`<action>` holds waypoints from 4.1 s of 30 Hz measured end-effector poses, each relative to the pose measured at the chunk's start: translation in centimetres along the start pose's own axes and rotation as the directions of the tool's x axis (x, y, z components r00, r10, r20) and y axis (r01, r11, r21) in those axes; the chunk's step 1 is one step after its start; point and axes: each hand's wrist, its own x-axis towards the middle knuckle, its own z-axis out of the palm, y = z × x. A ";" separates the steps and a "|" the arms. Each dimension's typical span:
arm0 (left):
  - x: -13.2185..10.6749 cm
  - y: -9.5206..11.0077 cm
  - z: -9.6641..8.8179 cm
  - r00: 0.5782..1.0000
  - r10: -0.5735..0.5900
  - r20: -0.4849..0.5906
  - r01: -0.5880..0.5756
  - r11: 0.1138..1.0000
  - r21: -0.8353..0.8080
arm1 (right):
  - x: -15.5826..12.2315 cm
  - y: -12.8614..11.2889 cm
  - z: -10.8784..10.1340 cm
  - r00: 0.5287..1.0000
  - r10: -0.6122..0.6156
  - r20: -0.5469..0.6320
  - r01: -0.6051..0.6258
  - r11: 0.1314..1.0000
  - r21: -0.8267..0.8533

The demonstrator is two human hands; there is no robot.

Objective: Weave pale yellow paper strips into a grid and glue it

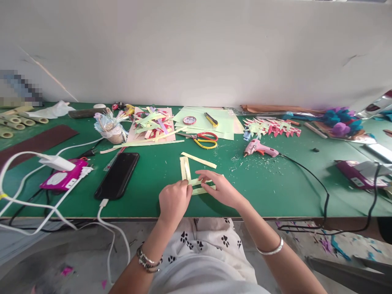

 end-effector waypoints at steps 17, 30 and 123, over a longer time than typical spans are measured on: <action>-0.1 -0.2 0.1 0.999 -0.014 0.050 0.016 0.999 -0.040 | -0.6 -0.3 -0.3 0.994 -0.104 -0.015 0.072 0.781 -0.621; 0.0 -0.2 -0.1 0.998 0.054 0.015 -0.053 0.998 -0.021 | 2.5 -1.6 0.1 1.000 -0.020 0.006 0.021 0.938 -0.347; -0.1 -0.3 0.4 0.981 0.127 -0.150 -0.129 0.992 -0.009 | -0.7 1.9 -0.8 0.987 0.129 -0.098 -0.161 0.856 -0.492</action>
